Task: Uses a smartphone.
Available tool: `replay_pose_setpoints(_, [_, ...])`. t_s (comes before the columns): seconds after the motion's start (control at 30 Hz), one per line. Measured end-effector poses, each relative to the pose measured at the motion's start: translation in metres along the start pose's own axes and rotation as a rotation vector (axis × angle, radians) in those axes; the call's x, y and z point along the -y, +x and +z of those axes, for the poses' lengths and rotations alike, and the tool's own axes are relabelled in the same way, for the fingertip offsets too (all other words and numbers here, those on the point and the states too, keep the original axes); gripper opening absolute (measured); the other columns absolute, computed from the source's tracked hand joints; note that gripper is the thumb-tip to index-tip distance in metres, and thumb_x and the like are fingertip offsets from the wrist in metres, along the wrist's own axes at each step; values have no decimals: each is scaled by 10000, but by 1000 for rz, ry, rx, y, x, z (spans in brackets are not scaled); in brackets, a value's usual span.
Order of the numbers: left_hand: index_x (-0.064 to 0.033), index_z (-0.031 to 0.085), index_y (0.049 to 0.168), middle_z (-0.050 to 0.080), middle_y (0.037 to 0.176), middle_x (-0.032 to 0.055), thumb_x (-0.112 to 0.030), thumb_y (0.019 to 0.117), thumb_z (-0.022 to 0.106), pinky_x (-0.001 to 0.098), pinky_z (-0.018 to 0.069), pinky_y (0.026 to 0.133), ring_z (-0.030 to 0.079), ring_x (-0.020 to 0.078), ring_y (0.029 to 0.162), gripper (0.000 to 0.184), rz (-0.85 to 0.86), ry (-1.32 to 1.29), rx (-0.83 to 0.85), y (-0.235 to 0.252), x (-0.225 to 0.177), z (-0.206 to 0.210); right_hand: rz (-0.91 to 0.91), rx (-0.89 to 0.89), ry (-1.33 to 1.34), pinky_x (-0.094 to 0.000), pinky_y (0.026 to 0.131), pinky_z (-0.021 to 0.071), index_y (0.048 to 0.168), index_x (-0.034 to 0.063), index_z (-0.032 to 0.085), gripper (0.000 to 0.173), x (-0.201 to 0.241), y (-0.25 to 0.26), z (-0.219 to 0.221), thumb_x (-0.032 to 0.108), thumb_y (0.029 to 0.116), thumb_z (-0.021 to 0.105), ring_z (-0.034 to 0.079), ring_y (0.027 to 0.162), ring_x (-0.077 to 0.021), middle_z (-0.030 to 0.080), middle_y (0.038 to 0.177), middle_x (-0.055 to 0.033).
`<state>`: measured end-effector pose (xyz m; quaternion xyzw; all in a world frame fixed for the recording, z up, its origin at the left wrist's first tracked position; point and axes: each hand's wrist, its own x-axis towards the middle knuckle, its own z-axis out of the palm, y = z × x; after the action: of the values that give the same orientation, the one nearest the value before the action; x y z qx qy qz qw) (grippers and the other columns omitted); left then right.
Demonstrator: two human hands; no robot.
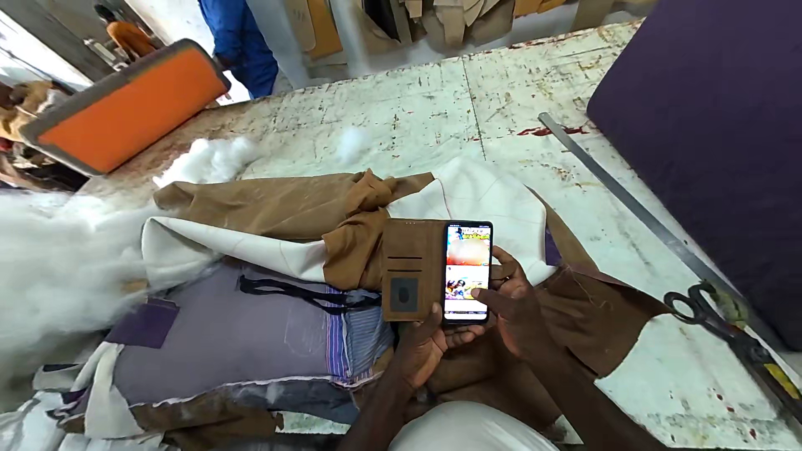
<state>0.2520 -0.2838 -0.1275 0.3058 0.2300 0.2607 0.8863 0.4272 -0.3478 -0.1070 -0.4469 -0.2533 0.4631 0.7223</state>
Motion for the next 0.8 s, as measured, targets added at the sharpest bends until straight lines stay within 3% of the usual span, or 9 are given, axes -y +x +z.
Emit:
replay_pose_setpoints(0.07, [30, 518, 1378, 670, 1203, 298, -249, 1088, 456, 489, 585, 955, 718, 388, 1036, 408, -3, 17, -2, 0, 0, 0, 12, -55, -30, -409, 798, 622, 1455, 187, 489, 595, 0, 0, 2, -50, 928, 634, 714, 952, -236, 689, 1145, -120])
replay_pose_setpoints(0.13, [39, 511, 1372, 668, 1198, 309, -236, 1091, 444, 497, 585, 953, 717, 400, 1035, 399, -3, 12, -7, -2, -1, 0, 22, -62, -68, -391, 781, 624, 1436, 189, 517, 480, 2, 0, 3, 58, 987, 621, 719, 913, -220, 693, 1110, -118])
replay_pose_setpoints(0.27, [34, 510, 1371, 664, 1197, 315, -239, 1089, 455, 504, 589, 944, 717, 409, 1030, 396, 6, -2, -10, -4, -2, -3, 14, 7, -81, -400, 764, 629, 1474, 189, 454, 651, 3, 0, 2, -88, 910, 625, 728, 907, -260, 694, 1155, -158])
replay_pose_setpoints(0.47, [29, 531, 1366, 673, 1183, 311, -249, 1086, 465, 495, 588, 944, 721, 400, 1025, 400, 9, -2, 2, -6, -1, -2, 45, -87, -107, -353, 710, 619, 1346, 165, 562, 406, 2, -1, 2, 47, 964, 636, 719, 830, -204, 711, 1053, -126])
replay_pose_setpoints(0.7, [31, 531, 1366, 673, 1186, 311, -246, 1091, 449, 493, 586, 947, 720, 396, 1027, 400, 5, 8, 1, -6, 3, -4, 43, -65, -119, -363, 727, 622, 1336, 121, 545, 365, 5, 9, -5, 104, 981, 633, 724, 856, -215, 718, 1061, -124])
replay_pose_setpoints(0.8, [38, 524, 1370, 669, 1193, 315, -237, 1090, 453, 495, 586, 949, 718, 400, 1032, 399, 5, 18, -2, -7, 7, -6, -13, -79, -158, -368, 742, 617, 1338, 78, 535, 361, 17, 30, -7, 163, 993, 595, 718, 849, -192, 720, 981, -97])
